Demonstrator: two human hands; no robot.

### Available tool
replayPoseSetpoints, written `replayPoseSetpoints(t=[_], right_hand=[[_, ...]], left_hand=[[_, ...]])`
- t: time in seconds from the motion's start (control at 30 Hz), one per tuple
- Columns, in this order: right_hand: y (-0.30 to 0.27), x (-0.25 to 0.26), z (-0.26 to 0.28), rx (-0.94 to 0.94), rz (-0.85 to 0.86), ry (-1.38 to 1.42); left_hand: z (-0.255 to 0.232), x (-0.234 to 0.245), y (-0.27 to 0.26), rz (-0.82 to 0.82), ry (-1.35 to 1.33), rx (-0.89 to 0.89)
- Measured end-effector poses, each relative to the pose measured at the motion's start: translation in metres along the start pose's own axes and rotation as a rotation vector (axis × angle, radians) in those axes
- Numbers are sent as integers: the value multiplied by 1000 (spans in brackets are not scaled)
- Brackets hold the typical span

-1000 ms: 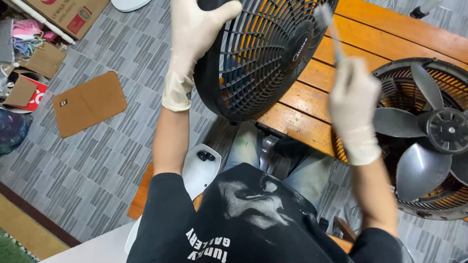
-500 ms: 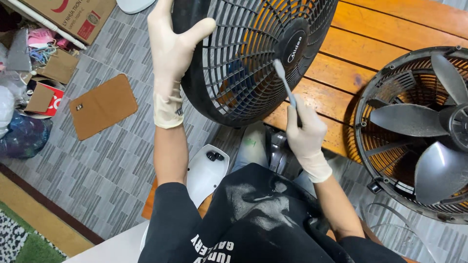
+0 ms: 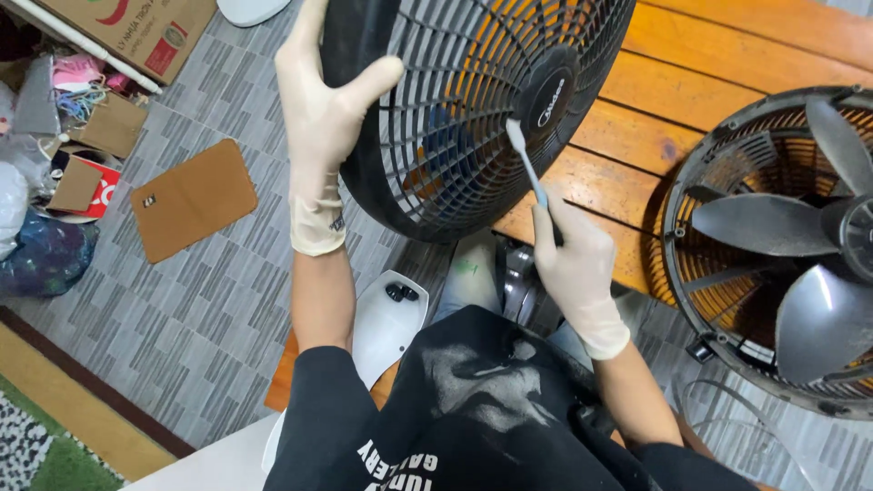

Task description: Cleaning a fan grill using a brush and a cloth to remove dust

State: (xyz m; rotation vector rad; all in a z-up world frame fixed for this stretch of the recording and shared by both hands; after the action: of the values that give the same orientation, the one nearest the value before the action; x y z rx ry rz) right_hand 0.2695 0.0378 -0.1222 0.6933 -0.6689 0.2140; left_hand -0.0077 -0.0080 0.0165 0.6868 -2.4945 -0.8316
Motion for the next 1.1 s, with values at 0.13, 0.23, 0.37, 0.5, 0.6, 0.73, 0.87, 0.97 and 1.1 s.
replayPoseSetpoints(t=[0.13, 0.23, 0.37, 0.5, 0.6, 0.73, 0.87, 0.97, 1.1], right_hand=[[-11, -4, -14, -11, 9, 41], [4, -14, -7, 154, -112, 180], [-21, -68, -54, 124, -98, 155], [-40, -81, -73, 47, -74, 48], [-44, -84, -73, 7, -111, 39], [-48, -87, -64, -125, -53, 74], [-45, -95, -75, -255, -21, 137], [-18, -89, -73, -307, 23, 187], [41, -82, -74, -295, -2, 308]], left_hand=[[-1, 0, -5, 0, 28, 16], [-3, -2, -5, 24, -15, -27], [8, 6, -10, 10, 31, 8], [16, 21, -15, -23, 17, 78], [18, 24, -17, -37, 13, 105], [26, 30, -18, -82, -19, 133], [18, 31, -19, -99, 24, 167], [20, 31, -22, -112, 4, 197], [15, 29, -19, -113, -10, 172]])
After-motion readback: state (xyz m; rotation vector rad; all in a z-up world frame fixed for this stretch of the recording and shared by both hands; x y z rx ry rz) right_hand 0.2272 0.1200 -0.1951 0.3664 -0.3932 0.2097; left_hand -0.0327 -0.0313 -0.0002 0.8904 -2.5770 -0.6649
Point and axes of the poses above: each hand's wrist, its own y-axis towards the middle knuckle, its own x-axis out of the back of the hand, z = x × y, the point moved 4 cm from there along y, towards the middle knuckle, and after that the axes turned 4 degrees about -y, right-handed, at the moved point
